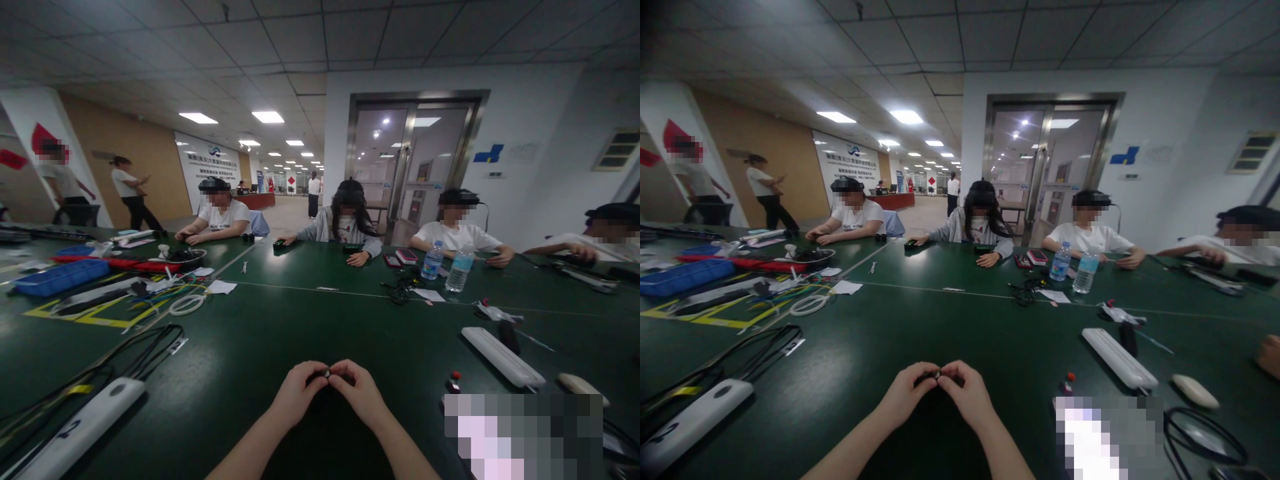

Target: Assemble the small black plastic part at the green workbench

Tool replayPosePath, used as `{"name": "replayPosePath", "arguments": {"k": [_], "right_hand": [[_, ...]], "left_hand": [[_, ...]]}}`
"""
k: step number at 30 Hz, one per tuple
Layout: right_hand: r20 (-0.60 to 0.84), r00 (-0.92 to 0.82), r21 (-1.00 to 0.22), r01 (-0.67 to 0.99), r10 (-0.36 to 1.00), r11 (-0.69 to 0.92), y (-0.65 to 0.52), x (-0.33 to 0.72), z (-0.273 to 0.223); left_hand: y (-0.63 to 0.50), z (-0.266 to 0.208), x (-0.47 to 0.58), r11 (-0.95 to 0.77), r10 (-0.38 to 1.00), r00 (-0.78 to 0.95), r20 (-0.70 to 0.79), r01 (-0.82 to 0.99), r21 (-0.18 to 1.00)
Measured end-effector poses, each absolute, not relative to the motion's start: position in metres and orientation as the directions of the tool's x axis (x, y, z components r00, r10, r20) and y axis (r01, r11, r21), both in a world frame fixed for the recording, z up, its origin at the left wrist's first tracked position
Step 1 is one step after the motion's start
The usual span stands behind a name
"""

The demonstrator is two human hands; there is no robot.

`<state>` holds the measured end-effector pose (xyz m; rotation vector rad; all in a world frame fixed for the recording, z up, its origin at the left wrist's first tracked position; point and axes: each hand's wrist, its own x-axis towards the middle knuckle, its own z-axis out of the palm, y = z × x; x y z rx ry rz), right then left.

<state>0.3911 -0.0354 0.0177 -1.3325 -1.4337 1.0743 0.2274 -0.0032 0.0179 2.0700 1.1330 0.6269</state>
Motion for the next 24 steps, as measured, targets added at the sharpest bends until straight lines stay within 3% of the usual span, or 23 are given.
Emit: {"name": "replayPosePath", "arguments": {"k": [7,13,19,24], "right_hand": [[0.105,0.04,-0.975,0.202,0.994,0.095,-0.028,0.401,0.007],[0.052,0.097,-0.988,0.147,0.994,0.037,-0.03,0.408,0.008],[0.003,0.085,-0.994,0.112,0.996,-0.007,-0.035,0.407,0.014],[-0.003,0.088,-0.992,0.128,0.996,-0.015,-0.032,0.407,0.011]], "left_hand": [[-0.008,0.022,0.224,-0.483,0.82,0.562,0.109,0.577,0.658],[-0.009,0.037,0.194,-0.51,0.801,0.596,0.062,0.624,0.592],[0.011,0.034,0.109,-0.296,0.944,0.33,0.031,0.798,0.524],[0.021,0.015,0.033,-0.165,0.985,0.124,0.12,0.879,0.448]]}}
